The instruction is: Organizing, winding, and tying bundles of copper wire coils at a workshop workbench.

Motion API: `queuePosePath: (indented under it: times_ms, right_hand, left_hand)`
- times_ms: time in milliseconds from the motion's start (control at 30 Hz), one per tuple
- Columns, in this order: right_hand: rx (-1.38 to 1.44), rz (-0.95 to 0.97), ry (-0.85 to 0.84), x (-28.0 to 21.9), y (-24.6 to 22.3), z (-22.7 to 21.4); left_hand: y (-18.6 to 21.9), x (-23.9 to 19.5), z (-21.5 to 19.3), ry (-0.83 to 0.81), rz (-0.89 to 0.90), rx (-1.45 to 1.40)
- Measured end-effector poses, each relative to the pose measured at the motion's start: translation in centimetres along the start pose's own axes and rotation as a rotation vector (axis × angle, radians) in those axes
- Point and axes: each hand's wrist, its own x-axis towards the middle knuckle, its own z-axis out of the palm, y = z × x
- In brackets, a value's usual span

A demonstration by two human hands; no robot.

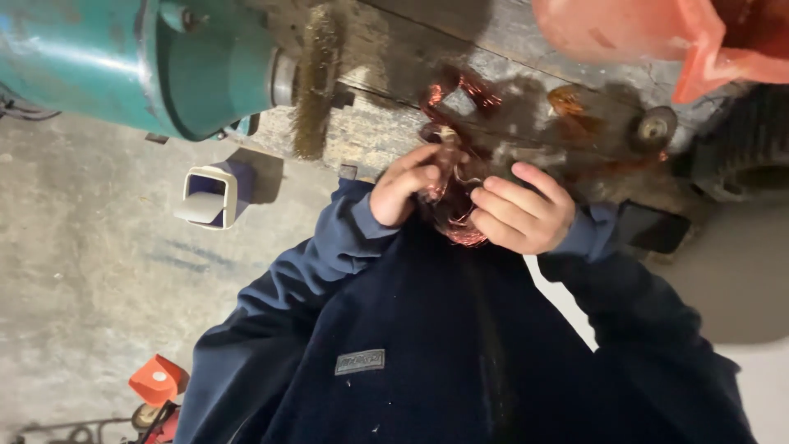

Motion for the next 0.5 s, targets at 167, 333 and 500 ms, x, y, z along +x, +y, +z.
queuePosePath:
  times_ms: [167,333,500]
  right_hand:
    - [0.047,0.083,-0.125,0.7,-0.6,-1.5]
    - [0.128,0.086,-0.189,1.6,-0.7,-2.2]
    - [0.271,0.017,-0.15,0.1,0.1,-3.3]
  left_hand:
    - [2.6,-0.1,2.1,-0.029,0.005,0.041]
    - [1.5,-0.2,1.2,-0.031,0.016,0.217]
    - [1.3,0.3,-0.8,0.208,0.136,0.013]
